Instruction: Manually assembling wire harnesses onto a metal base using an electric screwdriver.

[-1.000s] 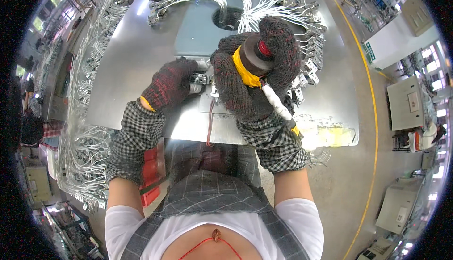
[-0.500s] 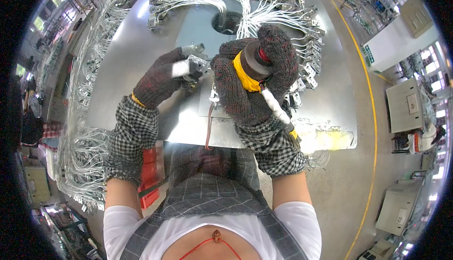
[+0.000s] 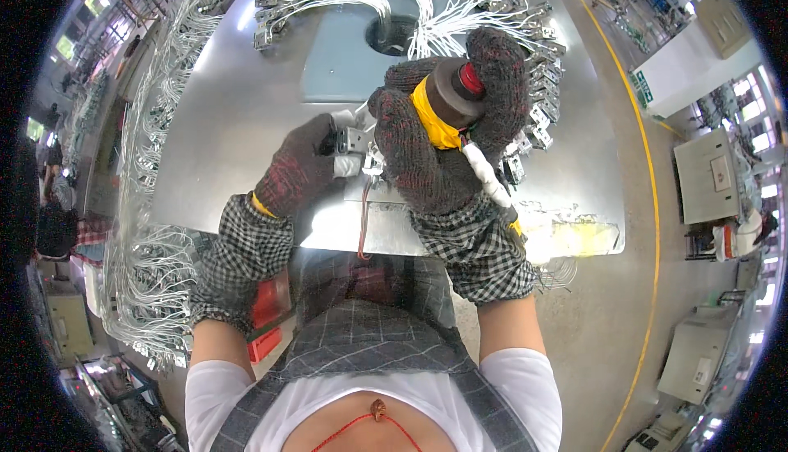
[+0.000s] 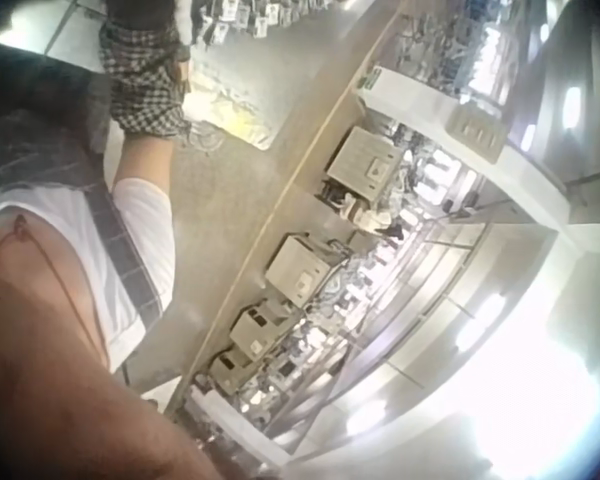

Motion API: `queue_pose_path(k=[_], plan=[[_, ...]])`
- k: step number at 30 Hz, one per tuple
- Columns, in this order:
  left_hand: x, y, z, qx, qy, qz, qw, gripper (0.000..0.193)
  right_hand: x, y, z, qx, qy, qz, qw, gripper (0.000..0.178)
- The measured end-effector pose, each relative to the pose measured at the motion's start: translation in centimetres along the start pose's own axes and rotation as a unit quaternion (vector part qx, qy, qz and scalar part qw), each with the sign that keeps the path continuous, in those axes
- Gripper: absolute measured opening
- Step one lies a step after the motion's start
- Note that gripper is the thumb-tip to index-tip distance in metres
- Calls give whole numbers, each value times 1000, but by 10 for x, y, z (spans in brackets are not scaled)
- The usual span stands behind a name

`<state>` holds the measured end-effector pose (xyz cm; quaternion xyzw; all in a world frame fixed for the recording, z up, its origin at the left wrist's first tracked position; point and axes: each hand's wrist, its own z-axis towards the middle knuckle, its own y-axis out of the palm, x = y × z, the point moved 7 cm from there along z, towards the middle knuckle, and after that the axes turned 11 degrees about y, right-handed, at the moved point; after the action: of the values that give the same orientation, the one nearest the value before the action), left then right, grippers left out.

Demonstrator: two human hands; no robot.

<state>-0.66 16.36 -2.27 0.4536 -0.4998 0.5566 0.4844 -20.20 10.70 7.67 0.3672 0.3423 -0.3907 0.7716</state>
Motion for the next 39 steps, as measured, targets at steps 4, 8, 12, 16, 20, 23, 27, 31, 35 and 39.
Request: queue_pose_path(k=[4,8,12,16,20,23,27,31,35,39], plan=[[29,11,2,23,142,-16,990,68,-25,-8,3,29,62,26,997,61],[33,35,7,-25,173,206,963,60,-35,-13,7,64,-24,14,998,72],[20,23,12,-35,108,142,983,66,-33,-26,12,122,-84,78,986,78],[35,17,11,-97,199,288,932,69,-31,-14,14,73,-88,31,993,78],[38,22,13,-112,138,315,932,72,-30,-10,8,118,-67,-7,991,82],[47,31,12,-120,146,348,918,71,-26,-9,4,125,-15,16,992,84],[51,37,14,-142,136,417,887,68,-25,-7,3,90,-17,-4,996,84],[39,38,14,-150,102,405,896,68,-24,-2,-1,47,-65,-160,984,78],[51,28,2,-63,263,517,812,73,-17,-2,-6,58,-49,-143,987,73],[29,-14,-6,-36,117,521,845,73,-7,-3,-7,89,-8,-48,995,70]])
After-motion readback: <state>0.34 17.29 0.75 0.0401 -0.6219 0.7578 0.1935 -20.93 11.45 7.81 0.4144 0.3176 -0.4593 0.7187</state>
